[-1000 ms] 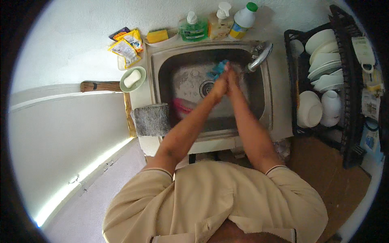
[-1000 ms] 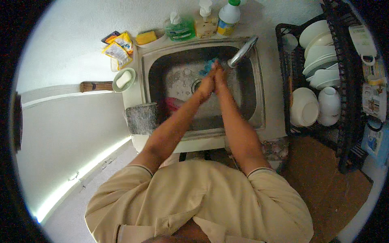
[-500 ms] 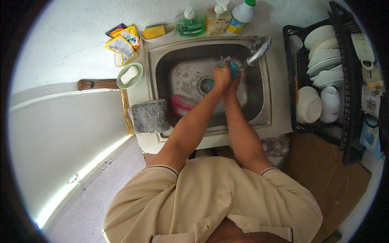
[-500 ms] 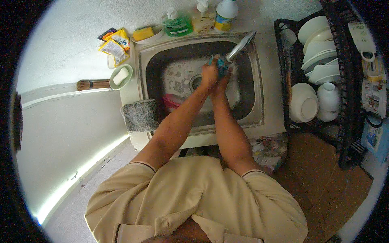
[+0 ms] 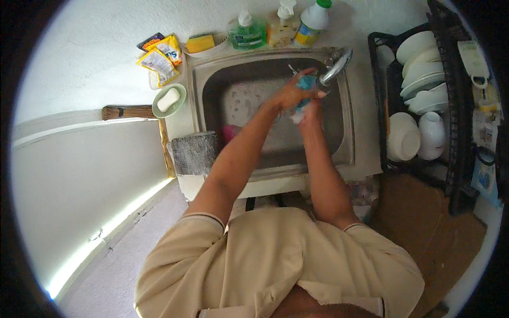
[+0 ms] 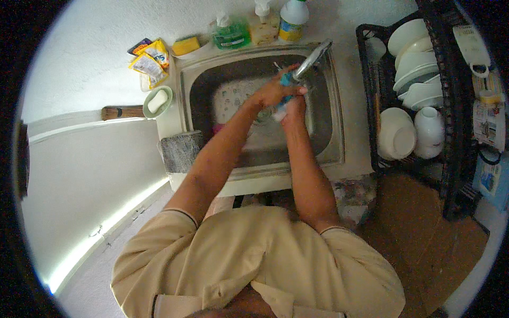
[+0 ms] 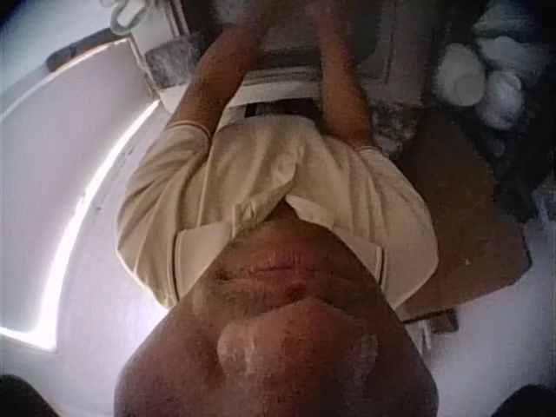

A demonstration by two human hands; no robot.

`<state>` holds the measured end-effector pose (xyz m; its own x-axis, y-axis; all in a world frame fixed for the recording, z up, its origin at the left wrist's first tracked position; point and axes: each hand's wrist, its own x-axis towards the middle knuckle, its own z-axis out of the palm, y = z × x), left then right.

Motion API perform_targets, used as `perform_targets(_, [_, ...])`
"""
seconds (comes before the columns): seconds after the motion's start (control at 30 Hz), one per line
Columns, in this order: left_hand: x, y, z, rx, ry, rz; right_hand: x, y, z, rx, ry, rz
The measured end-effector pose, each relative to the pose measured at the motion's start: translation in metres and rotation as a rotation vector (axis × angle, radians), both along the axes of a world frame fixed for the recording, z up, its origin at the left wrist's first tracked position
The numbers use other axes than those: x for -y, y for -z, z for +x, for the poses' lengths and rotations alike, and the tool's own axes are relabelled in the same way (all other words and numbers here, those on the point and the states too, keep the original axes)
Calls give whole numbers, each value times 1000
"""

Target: The person washes a pink scrubber and a blue cloth in a kitchen sink using running water and liquid soap. They rinse and wring the items, then walk into a store and place the wet items on a glass display counter.

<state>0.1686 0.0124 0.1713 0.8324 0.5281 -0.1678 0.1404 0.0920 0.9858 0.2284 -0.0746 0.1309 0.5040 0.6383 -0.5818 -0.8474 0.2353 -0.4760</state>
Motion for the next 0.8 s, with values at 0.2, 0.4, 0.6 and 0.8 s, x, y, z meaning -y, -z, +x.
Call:
perform_targets(0.2, [-16,-5,13,-178,15,79,-20,-16,0,-58,-10,-38])
perform_targets(0.4, [-6,0,18,-223,-359,-187,-31,22,-4,540,-119,-170])
perform_targets(0.6, [-28,48,-11,123,-633,-665,-5,13,40,1314,-702,-242])
perform_targets(0.8, [-35,28,-70,27,-736,-730,26,-47,48,144,-442,259])
